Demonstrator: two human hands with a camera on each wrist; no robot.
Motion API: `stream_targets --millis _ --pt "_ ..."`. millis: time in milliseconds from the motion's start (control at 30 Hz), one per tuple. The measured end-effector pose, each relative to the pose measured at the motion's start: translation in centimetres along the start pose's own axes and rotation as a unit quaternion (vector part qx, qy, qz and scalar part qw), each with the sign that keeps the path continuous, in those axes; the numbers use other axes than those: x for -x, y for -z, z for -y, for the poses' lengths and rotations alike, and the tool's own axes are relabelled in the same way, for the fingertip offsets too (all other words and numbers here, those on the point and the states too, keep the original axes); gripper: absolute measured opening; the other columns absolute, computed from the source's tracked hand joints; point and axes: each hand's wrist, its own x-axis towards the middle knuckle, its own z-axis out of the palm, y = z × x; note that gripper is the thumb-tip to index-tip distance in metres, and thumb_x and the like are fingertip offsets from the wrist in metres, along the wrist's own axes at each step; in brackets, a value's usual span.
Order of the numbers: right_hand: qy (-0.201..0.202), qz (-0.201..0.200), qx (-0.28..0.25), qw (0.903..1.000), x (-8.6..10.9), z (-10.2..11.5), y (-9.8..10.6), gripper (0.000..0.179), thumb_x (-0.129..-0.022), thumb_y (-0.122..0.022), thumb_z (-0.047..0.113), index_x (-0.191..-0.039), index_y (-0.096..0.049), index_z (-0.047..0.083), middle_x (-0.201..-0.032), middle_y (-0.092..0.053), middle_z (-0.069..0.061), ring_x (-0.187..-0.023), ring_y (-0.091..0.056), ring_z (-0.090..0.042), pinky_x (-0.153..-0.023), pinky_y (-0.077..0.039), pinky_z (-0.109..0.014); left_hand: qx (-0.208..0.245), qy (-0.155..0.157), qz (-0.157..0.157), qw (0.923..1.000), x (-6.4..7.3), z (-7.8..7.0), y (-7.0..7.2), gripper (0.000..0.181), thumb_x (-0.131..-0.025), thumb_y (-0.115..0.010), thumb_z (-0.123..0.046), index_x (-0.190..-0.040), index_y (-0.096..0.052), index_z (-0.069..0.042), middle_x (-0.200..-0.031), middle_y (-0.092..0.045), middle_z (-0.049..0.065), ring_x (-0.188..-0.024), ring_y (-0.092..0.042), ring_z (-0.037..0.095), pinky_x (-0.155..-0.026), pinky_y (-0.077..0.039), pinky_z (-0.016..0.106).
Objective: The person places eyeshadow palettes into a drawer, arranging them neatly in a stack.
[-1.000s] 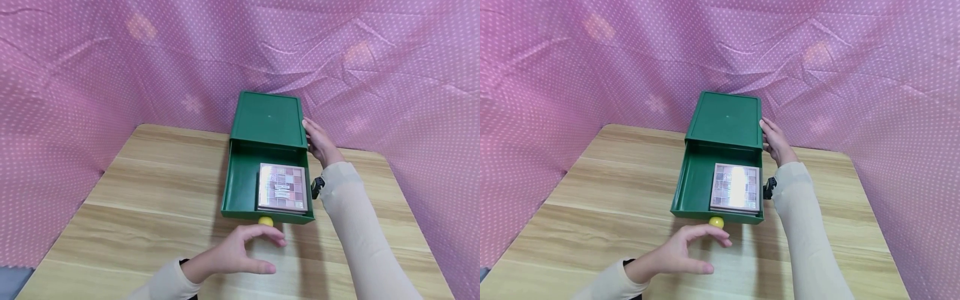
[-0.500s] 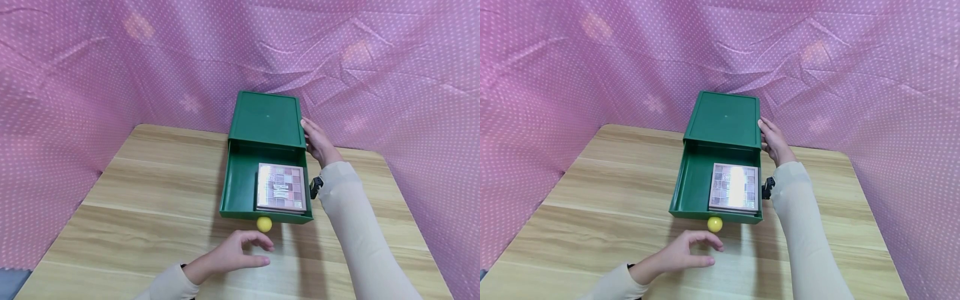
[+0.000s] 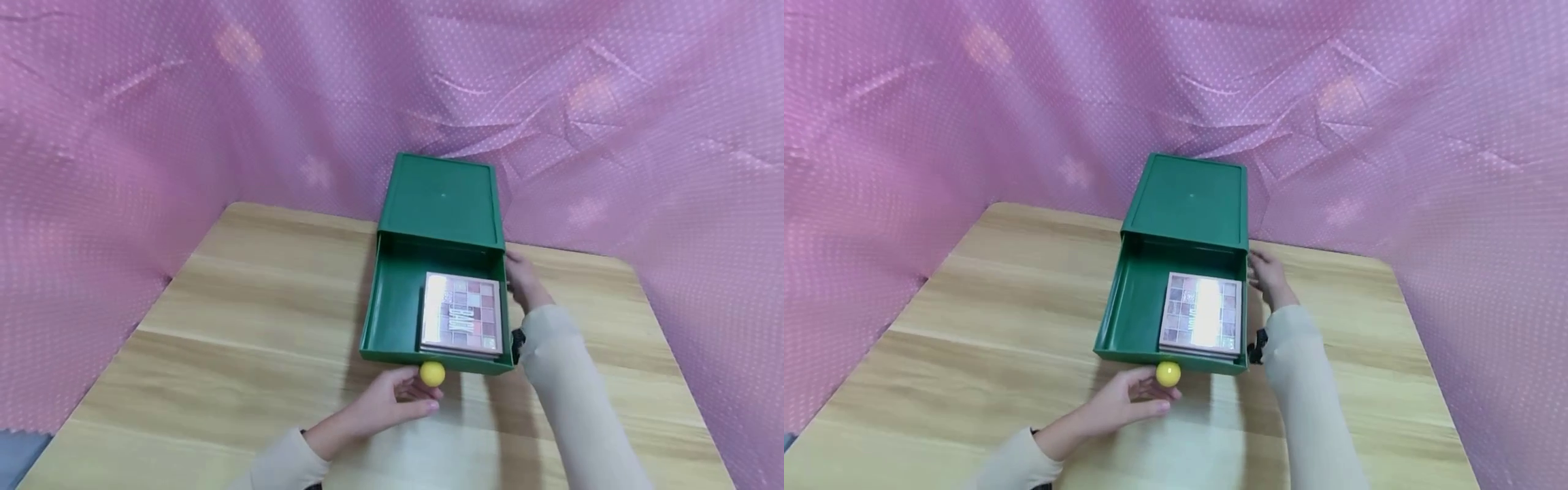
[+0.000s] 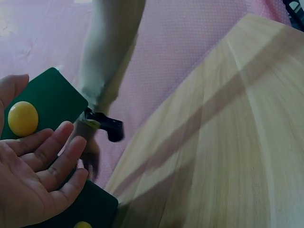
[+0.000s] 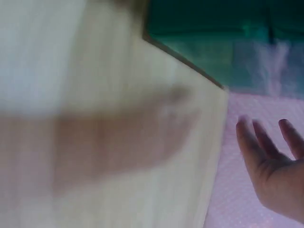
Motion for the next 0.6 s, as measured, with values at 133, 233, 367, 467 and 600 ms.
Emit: stream_targets --millis 133,233,367,467,600 --pt "0.011 -0.016 -0.066 0.9976 -0.1 1.4 0.6 0.054 -0.088 -0.04 0.042 -0.131 -0.034 0.01 -0.105 -0.047 -0.006 -0.074 -0.051 -0.009 -0.071 -0.044 -0.025 0.018 -0.002 -0.008 0.9998 0.1 0.0 -0.4 0.03 -0.082 -0.058 -0.012 -0.109 -0.052 0.0 -0.098 -0.059 0.011 -0.089 -0.054 0.017 -0.08 -0.044 0.027" --pt "0.018 -0.001 -0.096 0.9953 0.2 3.3 0.6 0.059 -0.085 -0.043 0.048 -0.131 -0.035 0.013 -0.111 -0.047 -0.007 -0.077 -0.055 -0.01 -0.07 -0.046 -0.024 0.032 -0.003 -0.018 0.9993 0.1 -0.1 -0.8 0.029 -0.082 -0.058 -0.011 -0.109 -0.051 0.0 -0.099 -0.059 0.011 -0.091 -0.053 0.018 -0.08 -0.044 0.027" --pt "0.024 0.028 -0.097 0.9946 0.6 5.0 0.2 0.062 -0.082 -0.04 0.055 -0.129 -0.037 0.015 -0.118 -0.044 -0.009 -0.091 -0.051 -0.016 -0.077 -0.042 -0.031 0.037 0.002 -0.037 0.9987 -0.1 -0.2 -1.1 0.028 -0.084 -0.056 -0.012 -0.108 -0.051 0.002 -0.099 -0.059 0.011 -0.091 -0.054 0.017 -0.079 -0.044 0.026" --pt "0.038 0.035 -0.082 0.9953 0.9 5.9 0.1 0.062 -0.081 -0.04 0.057 -0.126 -0.039 0.013 -0.116 -0.043 -0.009 -0.099 -0.046 -0.021 -0.08 -0.039 -0.035 0.037 0.008 -0.043 0.9983 -0.1 -0.4 -1.3 0.028 -0.084 -0.055 -0.013 -0.107 -0.052 0.003 -0.098 -0.06 0.011 -0.091 -0.055 0.016 -0.079 -0.044 0.025" --pt "0.057 0.041 -0.071 0.9951 1.2 6.5 0.0 0.064 -0.079 -0.045 0.057 -0.127 -0.038 0.016 -0.117 -0.041 -0.008 -0.105 -0.042 -0.023 -0.082 -0.037 -0.036 0.04 0.003 -0.046 0.9981 -0.2 -0.7 -1.6 0.028 -0.085 -0.053 -0.014 -0.106 -0.052 0.004 -0.097 -0.061 0.012 -0.092 -0.056 0.017 -0.081 -0.044 0.026"
